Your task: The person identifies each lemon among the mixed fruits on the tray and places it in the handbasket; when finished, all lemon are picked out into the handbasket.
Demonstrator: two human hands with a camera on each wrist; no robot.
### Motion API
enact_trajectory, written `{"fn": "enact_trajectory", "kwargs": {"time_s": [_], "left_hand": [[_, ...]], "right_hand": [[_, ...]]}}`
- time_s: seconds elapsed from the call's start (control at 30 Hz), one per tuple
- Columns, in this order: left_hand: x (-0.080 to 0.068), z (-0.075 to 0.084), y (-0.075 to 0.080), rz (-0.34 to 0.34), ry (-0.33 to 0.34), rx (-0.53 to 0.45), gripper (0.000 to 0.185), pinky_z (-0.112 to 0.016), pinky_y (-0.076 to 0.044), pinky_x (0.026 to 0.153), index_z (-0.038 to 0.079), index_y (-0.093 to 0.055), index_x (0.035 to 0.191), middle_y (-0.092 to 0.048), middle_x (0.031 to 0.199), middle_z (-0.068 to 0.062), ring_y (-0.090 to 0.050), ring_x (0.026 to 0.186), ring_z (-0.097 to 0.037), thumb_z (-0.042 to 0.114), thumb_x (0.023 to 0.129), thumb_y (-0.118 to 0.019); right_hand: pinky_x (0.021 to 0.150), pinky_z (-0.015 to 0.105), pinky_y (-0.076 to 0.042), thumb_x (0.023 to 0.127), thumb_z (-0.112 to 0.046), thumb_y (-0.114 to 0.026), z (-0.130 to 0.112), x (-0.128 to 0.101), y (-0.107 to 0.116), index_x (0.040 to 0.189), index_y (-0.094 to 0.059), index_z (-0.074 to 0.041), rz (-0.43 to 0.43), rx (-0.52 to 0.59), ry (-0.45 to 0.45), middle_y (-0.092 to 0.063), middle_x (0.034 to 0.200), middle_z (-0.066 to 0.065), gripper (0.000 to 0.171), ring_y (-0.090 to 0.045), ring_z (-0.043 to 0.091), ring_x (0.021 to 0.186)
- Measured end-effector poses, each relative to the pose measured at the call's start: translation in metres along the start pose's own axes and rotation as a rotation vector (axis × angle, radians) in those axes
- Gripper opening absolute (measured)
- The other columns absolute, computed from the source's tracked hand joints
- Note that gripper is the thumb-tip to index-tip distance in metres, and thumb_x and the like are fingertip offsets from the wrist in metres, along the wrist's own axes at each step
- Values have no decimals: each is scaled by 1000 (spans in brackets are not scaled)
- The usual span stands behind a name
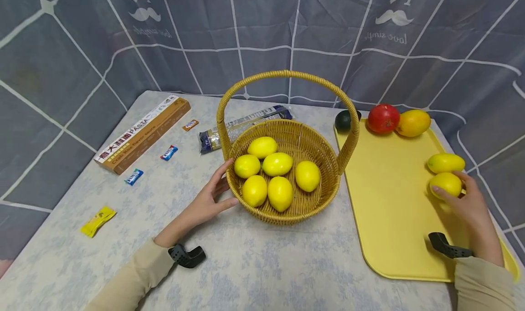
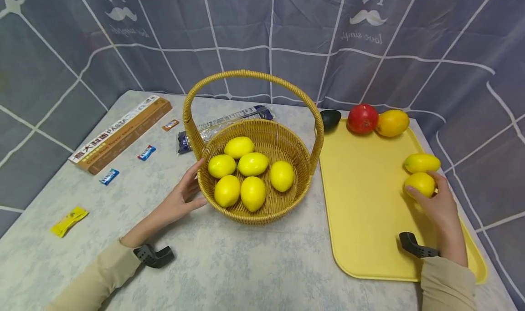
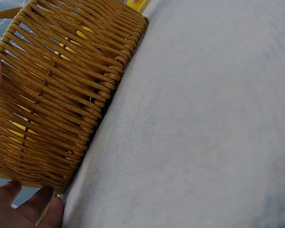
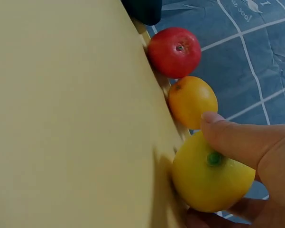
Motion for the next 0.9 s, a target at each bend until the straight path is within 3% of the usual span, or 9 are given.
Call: {"fn": "enact_trajectory", "kwargs": {"time_s": [0.1, 0.23, 0.33, 0.4, 0.47, 0.57, 0.63, 0.77, 0.9], "left_hand": [[1, -1, -1, -3, -3, 0, 83, -45, -29, 105, 17, -10, 152, -7, 155, -7, -27, 133, -34, 11, 90, -64], [1, -1, 0, -4, -8, 5, 83, -46, -29, 105, 17, -10, 152, -7, 155, -7, -27, 133, -34, 10, 90, -64], [1, -2, 0, -5, 0, 4, 83, -45, -29, 105, 19, -10, 152, -7, 155, -5, -27, 133, -33, 9, 90, -64], [1, -3, 0, -5, 7, 3, 83, -45, -29, 105, 20, -10, 152, -7, 155, -3, -27, 133, -33, 10, 90, -64], [1, -3, 0, -5, 11, 3, 83, -45, -29, 105, 19, -10, 152, -7, 155, -3, -27, 133, -33, 10, 90, -64], [1, -2, 0, -4, 10, 5, 83, -45, -29, 105, 19, -10, 152, -7, 155, -3, -27, 133, -33, 10, 90, -64], [1, -2, 0, -6, 8, 4, 83, -45, -29, 105, 19, -10, 152, -7, 155, -4, -27, 133, -33, 10, 90, -64], [1, -2, 0, -11, 4, 1, 83, -45, -29, 105, 19, -10, 152, -7, 155, -4, -27, 133, -33, 10, 90, -64], [1, -2, 0, -6, 5, 0, 83, -44, -29, 105, 20, -10, 152, -7, 155, -4, -27, 133, -33, 9, 90, -64]], "right_hand": [[65, 16, -31, 92, -27, -59, 0, -2, 0, 145, -17, 3, 29, 27, -23, -23, 132, 35, 74, -34, 38, 97], [62, 11, -33, 89, -28, -64, 2, -2, 2, 140, -33, -12, 77, 92, -56, -33, 123, 21, 62, -38, 15, 87], [65, 10, -34, 89, -30, -64, 4, 0, 2, 139, -36, -22, 73, 133, -78, -36, 125, 15, 58, -38, 11, 91], [69, 8, -36, 90, -29, -64, 6, 2, 3, 140, -36, -27, 55, 222, -70, -35, 132, 10, 58, -40, 12, 97], [73, 6, -39, 91, -22, -63, 3, 4, 2, 142, -37, -28, 35, 396, -13, -34, 137, 5, 57, -44, 10, 101], [75, 9, -45, 92, -4, -58, -25, -4, 3, 141, -41, -20, -32, 685, 143, -38, 130, 1, 54, -49, 7, 98], [76, 10, -46, 92, 6, -53, -58, -18, 1, 141, -41, -13, -100, 781, 259, -41, 125, 2, 54, -52, 9, 94], [79, 14, -47, 91, 17, -45, -128, -49, -12, 142, -37, -4, -297, 765, 470, -40, 127, 9, 56, -51, 15, 97], [81, 21, -50, 89, 17, -47, -176, -65, -49, 141, -36, -2, -540, 681, 593, -40, 130, 12, 57, -52, 18, 101]]}}
Point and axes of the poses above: each hand's wrist, its own x-axis towards the middle knuckle, its own y-axis out of the back of the hand, z = x × y, the point moved 6 cm from there along x, towards the middle knuckle
